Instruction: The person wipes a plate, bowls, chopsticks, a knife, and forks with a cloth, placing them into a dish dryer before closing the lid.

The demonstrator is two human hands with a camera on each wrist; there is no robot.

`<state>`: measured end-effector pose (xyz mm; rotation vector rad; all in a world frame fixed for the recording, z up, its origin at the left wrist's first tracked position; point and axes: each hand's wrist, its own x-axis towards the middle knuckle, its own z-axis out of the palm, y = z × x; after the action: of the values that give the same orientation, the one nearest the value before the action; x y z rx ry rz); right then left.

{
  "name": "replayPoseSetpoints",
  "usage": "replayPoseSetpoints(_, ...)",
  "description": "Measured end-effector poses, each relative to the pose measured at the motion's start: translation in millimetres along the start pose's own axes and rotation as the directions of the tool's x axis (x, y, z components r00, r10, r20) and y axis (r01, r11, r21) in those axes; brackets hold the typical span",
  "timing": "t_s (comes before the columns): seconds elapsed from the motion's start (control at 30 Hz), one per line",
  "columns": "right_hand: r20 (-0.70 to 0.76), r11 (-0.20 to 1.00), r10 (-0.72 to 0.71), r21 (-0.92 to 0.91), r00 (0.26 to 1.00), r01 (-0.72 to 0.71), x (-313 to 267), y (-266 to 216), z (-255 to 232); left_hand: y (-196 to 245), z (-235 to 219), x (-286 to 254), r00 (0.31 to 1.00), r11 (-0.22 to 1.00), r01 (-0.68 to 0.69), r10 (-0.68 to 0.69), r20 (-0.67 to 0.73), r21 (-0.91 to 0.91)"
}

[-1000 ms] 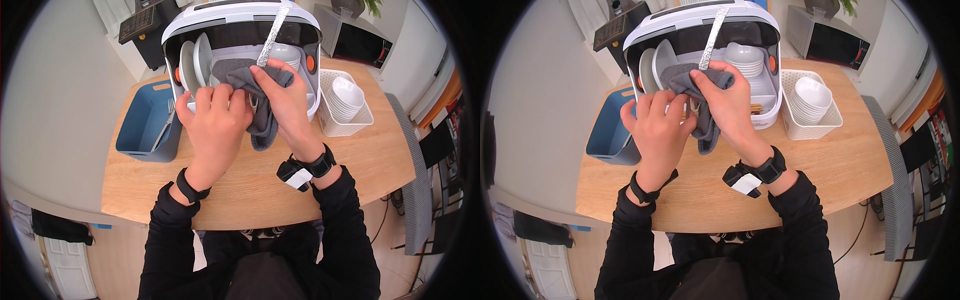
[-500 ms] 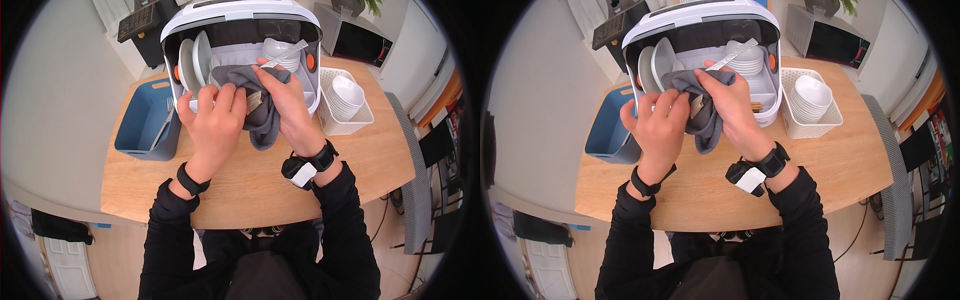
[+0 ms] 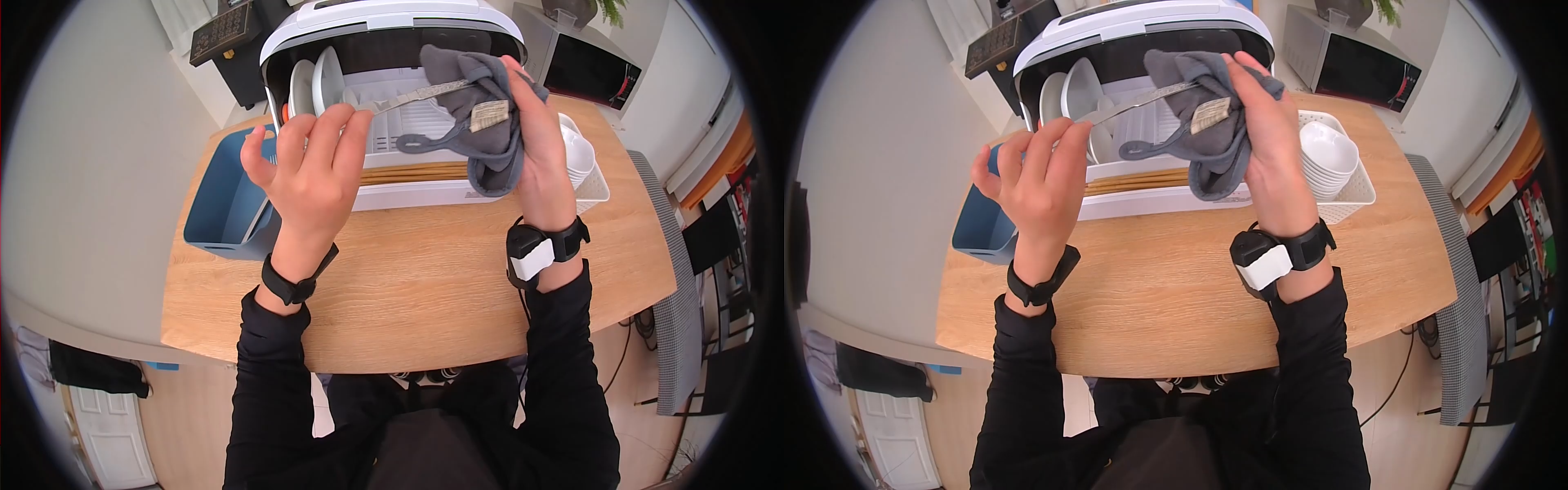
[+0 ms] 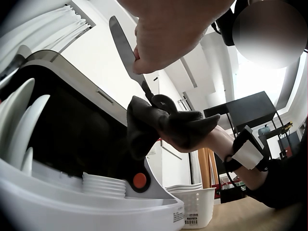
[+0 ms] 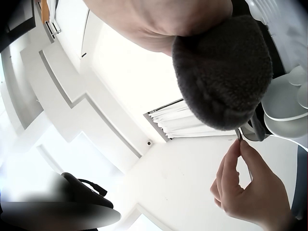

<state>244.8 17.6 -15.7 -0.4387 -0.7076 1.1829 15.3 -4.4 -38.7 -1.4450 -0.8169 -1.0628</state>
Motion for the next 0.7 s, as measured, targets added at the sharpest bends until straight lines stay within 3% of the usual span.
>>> replayPoseSetpoints(0.07,-0.018,0.992,-0.128,-0.017,0.992,0.128,2.5,-7.2,-2.1,0.9,-1.4,2.8,0.999,0.999,0.038,-0.038,0.005,0.016)
replayPoseSetpoints(0.13,-0.014,0.959,-0.273,-0.087,0.962,0.271,11.5,-19.7,-11.2,-5.1,-4.1,5.6,0.985,0.98,0.168,-0.164,0.047,-0.107)
replayPoseSetpoints(0.27,-0.032,0.909,-0.406,-0.113,0.913,0.4,9.7,-42.4,-14.6,-18.8,-8.7,7.9,0.907,0.866,0.411,-0.356,0.227,-0.286)
replayPoseSetpoints(0.37,0.026,0.906,-0.398,-0.145,0.917,0.398,-2.0,-31.0,0.2,-17.1,-8.6,6.6,0.647,0.44,0.762,-0.494,0.581,-0.475)
replayPoseSetpoints(0.47,0.139,0.895,-0.333,-0.263,0.933,0.359,-27.0,-1.4,28.3,-0.5,-7.1,6.9,0.638,0.348,0.769,-0.475,0.606,-0.536)
replayPoseSetpoints(0.5,0.193,0.894,-0.318,-0.266,0.928,0.362,-32.4,12.0,33.6,4.9,-8.1,7.8,0.656,0.356,0.754,-0.453,0.603,-0.552)
replayPoseSetpoints(0.53,0.18,0.829,-0.338,-0.407,0.924,0.383,-36.9,25.0,33.6,10.5,-10.0,8.0,0.673,0.362,0.739,-0.431,0.601,-0.567)
replayPoseSetpoints(0.57,0.256,0.856,-0.271,-0.377,0.928,0.354,-40.9,32.0,34.1,15.4,-12.1,7.6,0.689,0.368,0.724,-0.408,0.599,-0.583)
replayPoseSetpoints(0.63,0.281,0.92,-0.16,-0.306,0.946,0.246,-48.3,38.3,37.4,19.0,-16.6,6.1,0.646,0.384,0.761,-0.39,0.656,-0.522)
replayPoseSetpoints(0.7,0.312,0.842,-0.203,-0.429,0.928,0.328,-40.0,38.8,31.7,18.4,-17.6,4.0,0.611,0.39,0.785,-0.358,0.706,-0.481)
